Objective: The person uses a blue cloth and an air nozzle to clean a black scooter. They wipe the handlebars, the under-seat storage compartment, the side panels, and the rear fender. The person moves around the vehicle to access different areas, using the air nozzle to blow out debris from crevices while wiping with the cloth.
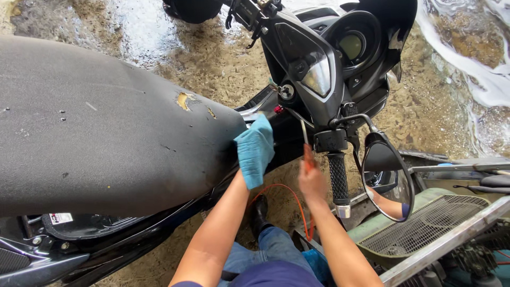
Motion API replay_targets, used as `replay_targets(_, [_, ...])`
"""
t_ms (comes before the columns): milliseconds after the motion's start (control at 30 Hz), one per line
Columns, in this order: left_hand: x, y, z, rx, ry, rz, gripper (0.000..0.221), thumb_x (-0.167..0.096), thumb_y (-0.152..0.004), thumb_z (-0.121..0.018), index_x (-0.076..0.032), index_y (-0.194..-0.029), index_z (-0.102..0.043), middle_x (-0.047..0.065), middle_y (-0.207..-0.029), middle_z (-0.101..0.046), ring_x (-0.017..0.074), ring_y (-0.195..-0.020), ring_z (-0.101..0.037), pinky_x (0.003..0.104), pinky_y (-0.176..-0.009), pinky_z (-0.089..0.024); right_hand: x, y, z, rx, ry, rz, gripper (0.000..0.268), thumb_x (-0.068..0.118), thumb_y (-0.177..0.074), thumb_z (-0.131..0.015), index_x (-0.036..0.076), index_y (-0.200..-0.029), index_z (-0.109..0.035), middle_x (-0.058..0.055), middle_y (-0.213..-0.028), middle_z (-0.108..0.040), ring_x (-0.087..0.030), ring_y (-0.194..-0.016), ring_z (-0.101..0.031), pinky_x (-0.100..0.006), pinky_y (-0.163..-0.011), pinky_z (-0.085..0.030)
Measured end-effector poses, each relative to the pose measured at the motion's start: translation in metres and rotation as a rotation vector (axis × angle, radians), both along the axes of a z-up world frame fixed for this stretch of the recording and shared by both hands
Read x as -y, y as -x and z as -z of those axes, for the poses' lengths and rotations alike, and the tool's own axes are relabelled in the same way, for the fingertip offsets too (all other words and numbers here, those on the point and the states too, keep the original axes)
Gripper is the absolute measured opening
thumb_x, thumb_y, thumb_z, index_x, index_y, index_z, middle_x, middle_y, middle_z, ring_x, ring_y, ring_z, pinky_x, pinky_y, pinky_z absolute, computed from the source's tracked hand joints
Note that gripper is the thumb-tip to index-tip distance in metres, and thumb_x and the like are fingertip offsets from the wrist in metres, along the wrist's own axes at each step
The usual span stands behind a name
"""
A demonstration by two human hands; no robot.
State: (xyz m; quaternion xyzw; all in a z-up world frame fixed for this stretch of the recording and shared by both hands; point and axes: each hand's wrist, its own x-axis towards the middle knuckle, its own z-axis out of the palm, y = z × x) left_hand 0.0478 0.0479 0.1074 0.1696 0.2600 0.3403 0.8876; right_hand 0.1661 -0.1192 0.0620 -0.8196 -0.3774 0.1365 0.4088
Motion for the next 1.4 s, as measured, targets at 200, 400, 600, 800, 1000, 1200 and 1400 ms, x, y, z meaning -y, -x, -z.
replay_targets(200, [0.046, -0.022, -0.014, 0.070, 0.037, 0.118, 0.051, -0.030, -0.093, -0.061, -0.006, -0.136, -0.047, 0.018, -0.129, -0.046, 0.0316, -0.120, -0.039, 0.040, -0.099, -0.034, 0.046, -0.019, 0.035, 0.311, 0.024, -0.063, 0.055, 0.033, -0.107, -0.043, 0.002, -0.147, -0.063, -0.037, -0.134, -0.062, -0.051, -0.106, -0.062, -0.052, -0.085, -0.052])
replay_targets(400, [0.084, 0.075, -0.008, 0.068, 0.117, 0.124, 0.048, -0.031, -0.093, -0.061, -0.007, -0.133, -0.049, 0.015, -0.124, -0.048, 0.0298, -0.115, -0.041, 0.039, -0.096, -0.036, 0.023, 0.003, 0.098, -0.051, 0.662, -0.014, 0.048, 0.043, -0.104, -0.049, 0.002, -0.105, -0.074, -0.031, -0.106, -0.071, -0.049, -0.108, -0.066, -0.054, -0.093, -0.051])
replay_targets(600, [0.090, 0.224, -0.002, 0.028, 0.113, 0.036, 0.044, -0.032, -0.094, -0.060, -0.009, -0.130, -0.052, 0.013, -0.120, -0.050, 0.0280, -0.110, -0.043, 0.038, -0.092, -0.038, -0.002, 0.144, 0.070, -0.341, 0.655, -0.509, 0.035, 0.037, -0.092, -0.061, 0.006, -0.101, -0.076, -0.014, -0.084, -0.077, -0.024, -0.080, -0.069, -0.043, -0.076, -0.055])
replay_targets(800, [0.082, 0.418, 0.013, -0.117, 0.074, -0.200, 0.041, -0.033, -0.094, -0.060, -0.010, -0.127, -0.054, 0.011, -0.116, -0.052, 0.0262, -0.106, -0.046, 0.038, -0.089, -0.040, -0.050, 0.315, 0.048, -0.580, 0.854, -0.686, 0.032, 0.037, -0.095, -0.061, 0.013, -0.113, -0.074, -0.012, -0.077, -0.066, -0.024, -0.071, -0.053, -0.044, -0.068, -0.046])
replay_targets(1000, [0.056, 0.532, 0.023, -0.210, 0.105, -0.319, 0.038, -0.035, -0.095, -0.060, -0.011, -0.124, -0.057, 0.009, -0.111, -0.054, 0.0244, -0.101, -0.048, 0.037, -0.085, -0.042, -0.050, 0.329, 0.085, 0.008, 0.821, -0.535, 0.043, 0.042, -0.090, -0.064, 0.005, -0.109, -0.074, -0.027, -0.107, -0.072, -0.042, -0.108, -0.068, -0.049, -0.094, -0.052])
replay_targets(1200, [0.033, 0.471, 0.036, -0.148, 0.192, -0.169, 0.035, -0.036, -0.095, -0.060, -0.012, -0.121, -0.059, 0.007, -0.107, -0.056, 0.0226, -0.097, -0.050, 0.036, -0.082, -0.044, -0.062, 0.286, 0.107, 0.002, 0.763, 0.007, 0.052, 0.048, -0.094, -0.059, -0.002, -0.107, -0.068, -0.027, -0.111, -0.069, -0.046, -0.108, -0.065, -0.055, -0.090, -0.051])
replay_targets(1400, [-0.002, 0.413, 0.046, -0.126, 0.256, -0.103, 0.032, -0.037, -0.096, -0.059, -0.014, -0.118, -0.062, 0.005, -0.102, -0.058, 0.0208, -0.092, -0.053, 0.036, -0.078, -0.046, -0.087, 0.269, 0.165, -0.501, 0.481, 0.127, 0.045, 0.040, -0.097, -0.065, -0.004, -0.088, -0.071, -0.017, -0.070, -0.066, -0.033, -0.060, -0.069, -0.046, -0.056, -0.055])
